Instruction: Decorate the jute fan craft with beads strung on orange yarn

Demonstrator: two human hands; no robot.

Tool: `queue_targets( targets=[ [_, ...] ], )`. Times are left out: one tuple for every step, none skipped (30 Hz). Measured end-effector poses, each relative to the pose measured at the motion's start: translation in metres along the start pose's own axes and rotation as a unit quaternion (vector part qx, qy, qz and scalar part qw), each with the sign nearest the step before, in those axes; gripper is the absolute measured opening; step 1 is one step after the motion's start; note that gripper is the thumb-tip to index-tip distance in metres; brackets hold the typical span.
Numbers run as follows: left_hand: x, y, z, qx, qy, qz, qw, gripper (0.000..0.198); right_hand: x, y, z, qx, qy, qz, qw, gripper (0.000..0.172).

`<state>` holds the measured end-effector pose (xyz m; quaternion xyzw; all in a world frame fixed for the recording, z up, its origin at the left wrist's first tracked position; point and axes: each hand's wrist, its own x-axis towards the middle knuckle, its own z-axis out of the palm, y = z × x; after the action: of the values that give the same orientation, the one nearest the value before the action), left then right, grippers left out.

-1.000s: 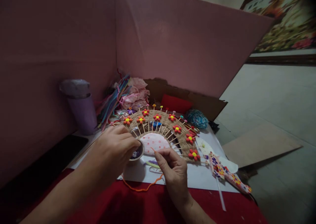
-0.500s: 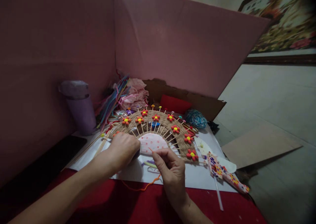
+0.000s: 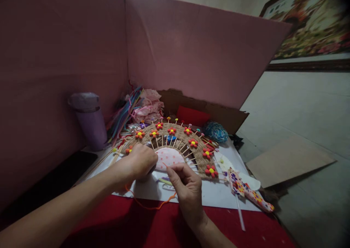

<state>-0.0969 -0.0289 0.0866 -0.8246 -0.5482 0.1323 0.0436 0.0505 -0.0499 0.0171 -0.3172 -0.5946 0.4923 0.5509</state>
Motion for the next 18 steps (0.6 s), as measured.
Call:
queue_targets(
  targets=[
    [0.001,0.0,0.0,0.001,-0.007,0.008,1.0,0.015,0.0,0.0,0.0,0.0,0.0,-0.001,1.0,0.019],
    [0.001,-0.001,0.0,0.0,-0.008,0.017,1.0,0.015,0.0,-0.001,0.0,0.0,-0.001,-0.003,1.0,0.019],
    [0.002,-0.002,0.001,-0.004,-0.007,0.024,1.0,0.016,-0.001,-0.001,0.0,-0.002,-0.001,-0.004,1.0,0.019],
    [0.002,-0.003,0.003,-0.008,-0.003,0.027,1.0,0.016,-0.001,-0.002,0.0,-0.004,-0.002,-0.005,1.0,0.019],
    [0.002,-0.005,0.005,-0.013,0.004,0.025,1.0,0.017,-0.002,-0.002,0.0,-0.007,-0.002,-0.007,1.0,0.02],
    [0.002,-0.006,0.008,-0.016,0.012,0.02,1.0,0.018,-0.003,-0.002,0.0,-0.01,-0.003,-0.008,1.0,0.02],
    [0.002,-0.008,0.01,-0.018,0.021,0.014,1.0,0.019,-0.003,-0.002,0.0,-0.014,-0.005,-0.011,1.0,0.019],
    [0.003,-0.009,0.012,-0.019,0.028,0.011,0.999,0.019,-0.004,-0.001,0.0,-0.017,-0.006,-0.013,1.0,0.019],
    [0.003,-0.009,0.014,-0.019,0.034,0.01,0.999,0.019,-0.004,-0.001,0.0,-0.02,-0.007,-0.016,1.0,0.019],
    [0.003,-0.01,0.015,-0.018,0.039,0.011,0.999,0.02,-0.004,0.0,0.0,-0.022,-0.007,-0.019,1.0,0.018],
    [0.003,-0.01,0.015,-0.016,0.041,0.013,0.999,0.02,-0.004,0.001,0.0,-0.024,-0.007,-0.02,0.999,0.018],
    [0.003,-0.01,0.015,-0.014,0.042,0.015,0.999,0.021,-0.005,0.001,0.0,-0.025,-0.008,-0.021,0.999,0.018],
    [0.003,-0.01,0.015,-0.013,0.043,0.018,0.999,0.022,-0.004,0.002,0.0,-0.026,-0.007,-0.022,0.999,0.018],
    [0.002,-0.01,0.015,-0.014,0.042,0.022,0.999,0.022,-0.004,0.002,0.0,-0.026,-0.007,-0.024,0.999,0.018],
    [0.002,-0.01,0.015,-0.014,0.042,0.025,0.999,0.023,-0.004,0.002,0.0,-0.026,-0.008,-0.024,0.999,0.018],
    [0.001,-0.011,0.014,-0.015,0.041,0.026,0.999,0.023,-0.004,0.002,0.0,-0.026,-0.008,-0.025,0.999,0.018],
    [0.001,-0.011,0.014,-0.017,0.04,0.025,0.999,0.024,-0.004,0.002,0.0,-0.026,-0.008,-0.025,0.999,0.018],
    [0.001,-0.011,0.014,-0.018,0.038,0.021,0.999,0.024,-0.004,0.002,0.001,-0.026,-0.007,-0.026,0.999,0.018]
  ],
)
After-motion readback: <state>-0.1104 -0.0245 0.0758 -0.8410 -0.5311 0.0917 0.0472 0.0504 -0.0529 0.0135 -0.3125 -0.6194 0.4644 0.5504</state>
